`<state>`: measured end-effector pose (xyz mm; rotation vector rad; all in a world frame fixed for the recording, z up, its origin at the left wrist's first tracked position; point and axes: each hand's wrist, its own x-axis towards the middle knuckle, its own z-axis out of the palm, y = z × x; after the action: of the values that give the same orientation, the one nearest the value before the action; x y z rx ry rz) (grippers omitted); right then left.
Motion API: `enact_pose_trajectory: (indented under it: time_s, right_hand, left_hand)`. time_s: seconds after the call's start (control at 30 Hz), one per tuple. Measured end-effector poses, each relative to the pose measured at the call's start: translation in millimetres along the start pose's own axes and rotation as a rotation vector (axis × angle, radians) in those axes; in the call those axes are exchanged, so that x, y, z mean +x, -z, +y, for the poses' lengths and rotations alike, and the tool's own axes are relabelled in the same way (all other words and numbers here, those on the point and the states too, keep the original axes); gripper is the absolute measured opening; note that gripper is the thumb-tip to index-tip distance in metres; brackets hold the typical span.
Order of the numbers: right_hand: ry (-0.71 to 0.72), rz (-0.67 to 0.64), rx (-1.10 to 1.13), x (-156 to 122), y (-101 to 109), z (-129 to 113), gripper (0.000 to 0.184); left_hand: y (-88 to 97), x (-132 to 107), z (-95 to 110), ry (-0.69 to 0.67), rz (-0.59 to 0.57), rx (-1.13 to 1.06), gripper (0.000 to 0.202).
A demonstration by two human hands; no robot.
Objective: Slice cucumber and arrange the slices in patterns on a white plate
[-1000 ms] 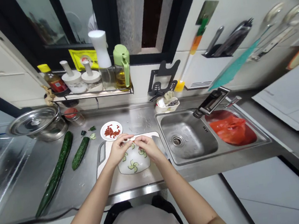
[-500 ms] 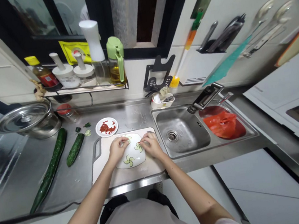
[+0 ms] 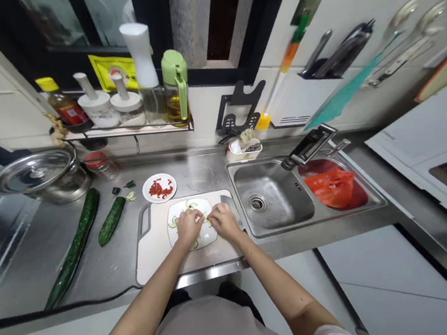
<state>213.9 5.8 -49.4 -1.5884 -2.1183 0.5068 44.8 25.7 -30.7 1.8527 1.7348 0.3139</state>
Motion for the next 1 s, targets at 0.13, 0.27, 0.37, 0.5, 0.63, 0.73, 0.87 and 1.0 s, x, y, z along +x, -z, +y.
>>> enact_pose_trajectory:
  time_s: [0.13,0.27,0.37,0.5,0.63,0.73,0.87,1.0]
  right_hand:
    - [0.003,-0.017,-0.043,1,-1,2,0.015]
    - [0.0,-0.04,-0.077,3,-2,3,0.015]
    - [0.005,-0.054,-0.099,5,-3,4,0.016]
    - [0.01,-0.061,-0.106,5,-2,4,0.015]
    - [0.002,-0.036,-0.082,3,0,2,0.014]
    - [-0.019,-0.003,-0.057,3,1,0,0.014]
    - [-0.057,0.01,-0.043,3,0,-2,0.014]
    - [-0.09,0.015,-0.046,4,-2,-4,0.012]
  left_hand:
    - [-3.2,3,2,0.003,-0.017,0.008,0.015]
    - [-7.3,5,5,-0.001,-0.025,0.018,0.015]
    - [-10.3,6,5,-0.002,-0.028,0.027,0.014]
    - [-12.2,8,6,-0.001,-0.035,0.032,0.014]
    - [-12.6,7,6,-0.008,-0.034,0.033,0.014]
    - [-12.4,6,6,-0.01,-0.024,0.027,0.014]
    - [-10.5,5,5,-0.013,-0.021,0.0,0.014]
    - [-6.9,5,3,0.015,-0.028,-0.031,0.014]
